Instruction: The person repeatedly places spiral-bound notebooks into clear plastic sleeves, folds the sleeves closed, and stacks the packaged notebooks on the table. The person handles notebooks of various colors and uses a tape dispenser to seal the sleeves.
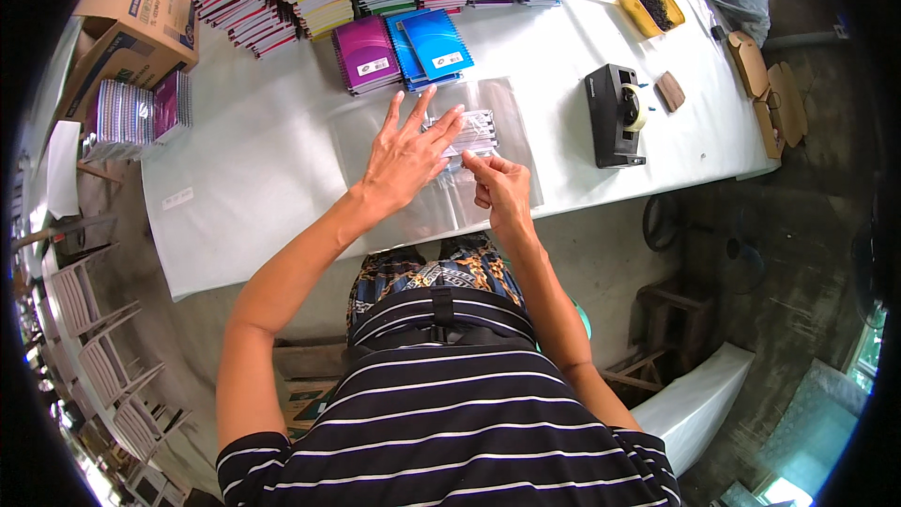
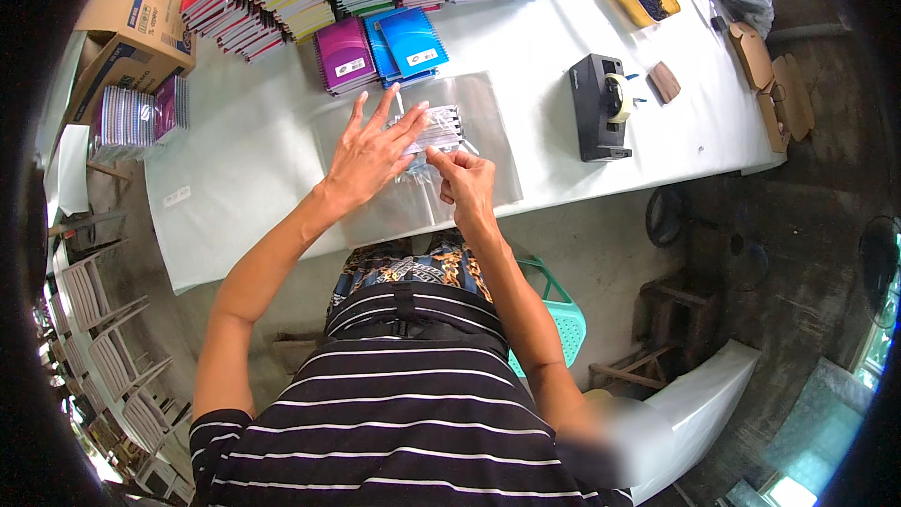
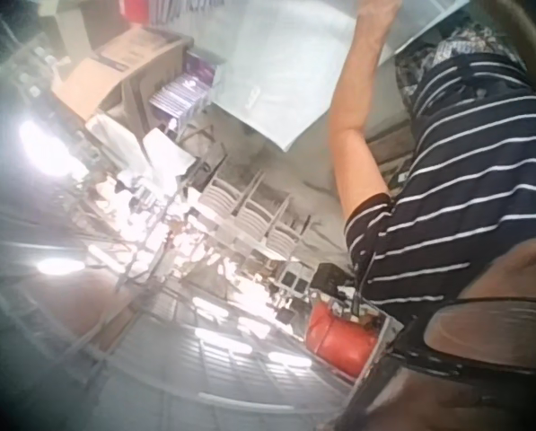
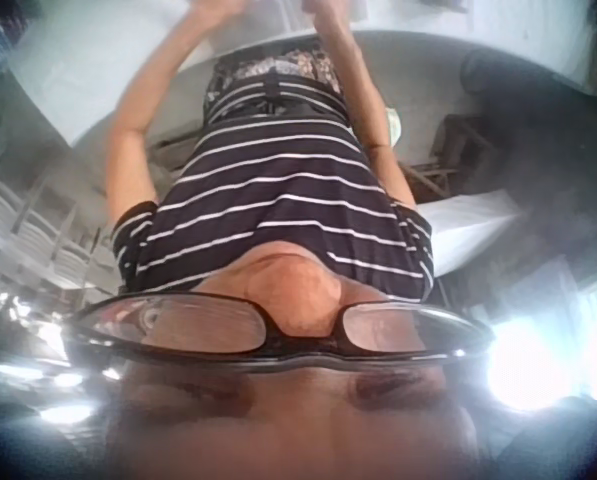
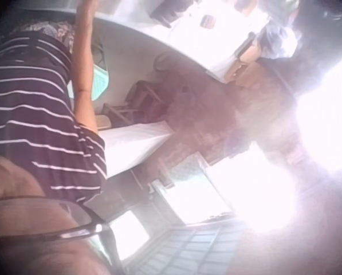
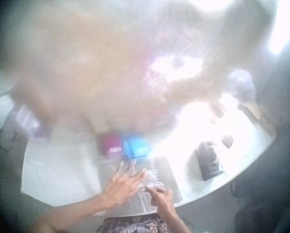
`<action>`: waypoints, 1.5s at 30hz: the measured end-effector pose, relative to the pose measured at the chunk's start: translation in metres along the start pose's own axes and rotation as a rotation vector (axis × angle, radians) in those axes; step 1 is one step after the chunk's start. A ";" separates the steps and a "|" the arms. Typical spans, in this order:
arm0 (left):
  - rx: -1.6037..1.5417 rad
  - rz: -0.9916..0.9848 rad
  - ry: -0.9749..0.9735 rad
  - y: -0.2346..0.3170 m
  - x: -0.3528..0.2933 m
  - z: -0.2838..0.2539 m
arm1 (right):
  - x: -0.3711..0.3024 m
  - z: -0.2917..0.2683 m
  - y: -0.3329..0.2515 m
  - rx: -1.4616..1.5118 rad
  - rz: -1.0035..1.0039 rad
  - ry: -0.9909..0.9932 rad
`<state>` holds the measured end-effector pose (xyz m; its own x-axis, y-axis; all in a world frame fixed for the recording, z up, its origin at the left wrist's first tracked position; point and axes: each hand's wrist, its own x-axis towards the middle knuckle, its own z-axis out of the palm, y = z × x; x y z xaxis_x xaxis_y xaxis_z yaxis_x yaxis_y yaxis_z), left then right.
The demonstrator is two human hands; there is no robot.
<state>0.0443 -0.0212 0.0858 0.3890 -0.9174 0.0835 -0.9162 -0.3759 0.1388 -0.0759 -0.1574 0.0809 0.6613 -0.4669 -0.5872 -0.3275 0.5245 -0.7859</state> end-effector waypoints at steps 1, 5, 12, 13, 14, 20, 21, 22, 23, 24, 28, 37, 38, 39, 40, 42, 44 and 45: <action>0.012 0.006 -0.016 -0.002 0.003 -0.002 | 0.002 -0.001 0.005 -0.005 -0.042 -0.005; -0.459 -0.063 -0.128 -0.021 0.031 0.002 | 0.007 -0.004 0.024 -0.112 -0.196 0.010; -0.876 -0.111 -0.482 -0.045 0.069 0.013 | 0.032 -0.008 0.048 -0.996 -0.573 0.262; -0.718 -0.073 -0.405 -0.043 0.071 0.013 | 0.039 -0.012 0.052 -1.100 -0.552 0.250; -0.559 -0.037 -0.327 -0.038 0.074 0.014 | 0.040 -0.017 0.058 -1.104 -0.551 0.248; -0.549 -0.112 -0.363 0.000 0.090 0.011 | 0.048 -0.029 0.090 -0.286 0.113 -0.532; -0.614 -0.165 -0.309 -0.001 0.087 0.009 | 0.042 -0.022 0.088 -0.078 0.263 -0.694; -0.679 -0.210 -0.255 -0.002 0.082 0.007 | 0.038 -0.013 0.087 0.201 0.313 -0.693; -0.745 -0.255 -0.200 -0.004 0.077 0.004 | 0.034 -0.003 0.086 0.481 0.359 -0.686; -0.895 -0.222 0.003 -0.010 0.063 0.013 | 0.033 0.003 0.083 0.761 0.403 -0.679; -1.662 -0.330 0.282 -0.011 0.007 0.027 | 0.058 -0.027 0.045 0.670 0.091 -0.591; -1.464 -0.478 0.260 0.018 0.023 -0.008 | 0.093 -0.057 0.007 -0.599 -0.639 -0.485; -1.120 -0.494 0.277 0.008 0.017 0.008 | 0.079 -0.054 -0.012 -0.692 -0.725 -0.455; -1.056 -0.547 0.203 0.007 0.019 0.004 | 0.064 -0.051 -0.039 -0.786 -0.816 -0.402; -0.989 -0.590 0.121 0.007 0.024 -0.007 | 0.056 -0.050 -0.062 -0.937 -0.946 -0.424; -0.724 -0.702 -0.098 0.016 0.036 -0.042 | 0.038 -0.051 -0.092 -1.241 -1.185 -0.463; -0.596 -0.529 0.120 0.008 0.037 -0.024 | 0.040 -0.042 -0.117 -1.356 -1.288 -0.558; -0.560 -0.506 0.159 0.010 0.040 -0.027 | 0.043 -0.040 -0.127 -1.417 -1.333 -0.604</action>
<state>0.0533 -0.0576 0.1171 0.7958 -0.6054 0.0115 -0.4539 -0.5838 0.6732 -0.0332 -0.2726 0.1479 0.8839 0.3915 0.2558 0.4606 -0.8234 -0.3314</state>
